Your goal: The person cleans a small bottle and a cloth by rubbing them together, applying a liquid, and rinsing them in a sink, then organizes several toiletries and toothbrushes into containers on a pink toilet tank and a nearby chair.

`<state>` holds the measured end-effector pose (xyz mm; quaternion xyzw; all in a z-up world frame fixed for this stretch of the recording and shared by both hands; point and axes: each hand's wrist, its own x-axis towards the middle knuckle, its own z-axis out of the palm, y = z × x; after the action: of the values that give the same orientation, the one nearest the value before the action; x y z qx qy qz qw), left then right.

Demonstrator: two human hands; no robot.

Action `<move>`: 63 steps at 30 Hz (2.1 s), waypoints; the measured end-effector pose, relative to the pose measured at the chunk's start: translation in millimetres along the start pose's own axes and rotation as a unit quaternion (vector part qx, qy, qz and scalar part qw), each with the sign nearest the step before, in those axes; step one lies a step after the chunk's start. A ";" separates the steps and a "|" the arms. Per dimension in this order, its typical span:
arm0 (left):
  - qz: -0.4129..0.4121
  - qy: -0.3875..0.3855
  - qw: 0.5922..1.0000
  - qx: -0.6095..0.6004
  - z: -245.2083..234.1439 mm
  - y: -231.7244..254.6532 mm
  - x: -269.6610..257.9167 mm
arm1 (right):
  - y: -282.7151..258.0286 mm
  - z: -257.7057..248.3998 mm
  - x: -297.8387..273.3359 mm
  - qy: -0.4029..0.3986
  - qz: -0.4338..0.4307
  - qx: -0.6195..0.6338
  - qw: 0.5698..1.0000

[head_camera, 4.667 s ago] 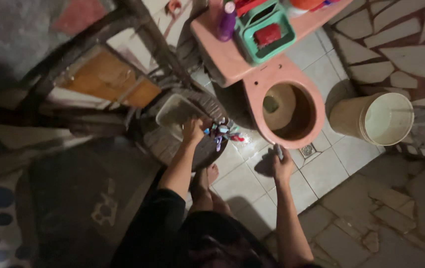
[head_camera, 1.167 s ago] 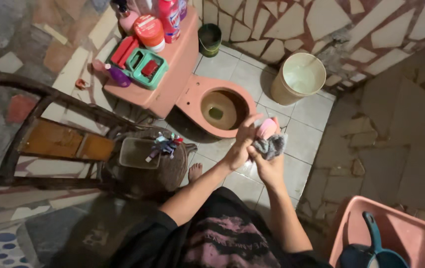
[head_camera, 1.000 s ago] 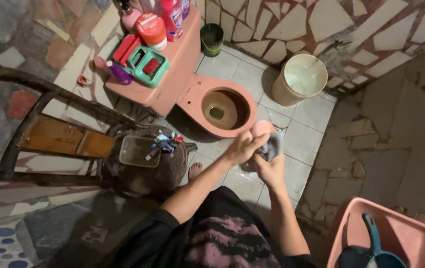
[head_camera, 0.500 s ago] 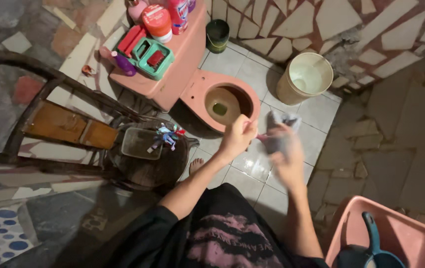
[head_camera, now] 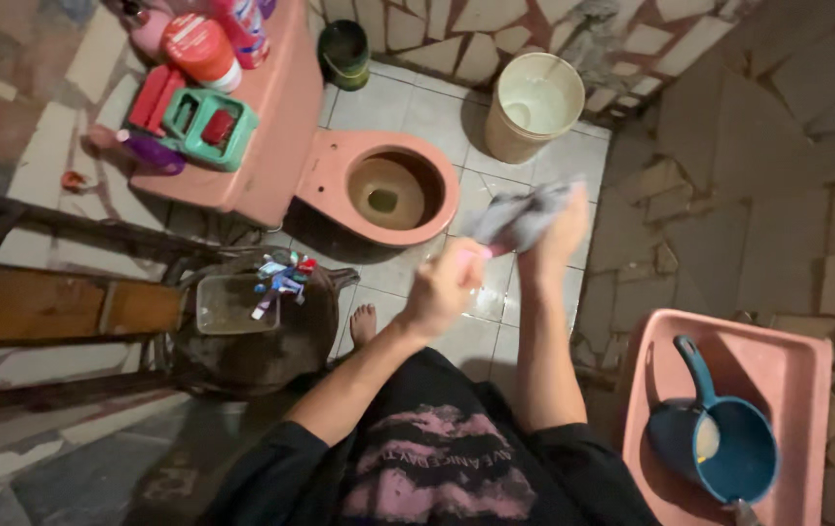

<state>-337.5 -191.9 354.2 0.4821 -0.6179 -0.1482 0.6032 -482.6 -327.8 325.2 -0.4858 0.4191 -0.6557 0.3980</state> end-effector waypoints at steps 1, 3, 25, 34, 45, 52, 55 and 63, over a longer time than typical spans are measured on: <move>-0.065 0.029 0.997 0.000 -1.4 -6.8 0.9 | -10.3 1.7 9.2 0.054 0.085 0.216 0.971; -0.126 0.055 0.991 -0.002 1.1 -15.5 1.3 | -40.2 -1.9 18.0 -0.032 0.145 -0.138 0.979; -0.054 -0.213 0.972 -0.085 65.9 -4.6 34.4 | -41.9 -110.9 -51.7 -0.417 0.251 -0.156 0.860; -0.122 -0.486 0.734 -0.458 156.8 -1.8 14.0 | 72.5 -195.1 -143.3 -0.261 0.365 0.185 0.874; -0.263 -0.227 0.799 -0.491 214.8 20.9 -0.2 | -23.3 -186.2 -159.6 0.066 -0.037 -0.593 0.802; -0.231 -0.314 0.739 -0.549 225.1 23.0 51.5 | -11.8 -219.3 -167.7 0.269 0.203 0.080 0.938; -0.272 -0.340 0.736 -0.519 247.6 27.3 -6.4 | -33.4 -199.3 -161.6 0.271 0.109 0.107 0.950; 0.035 -0.378 0.870 -0.314 218.7 57.4 -53.3 | -8.1 -195.8 -158.9 0.390 0.062 -0.214 0.893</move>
<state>-566.0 -209.5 316.0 0.1525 -0.7360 -0.4838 0.4483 -640.1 -145.6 250.0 -0.2373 0.7001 -0.6611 0.1284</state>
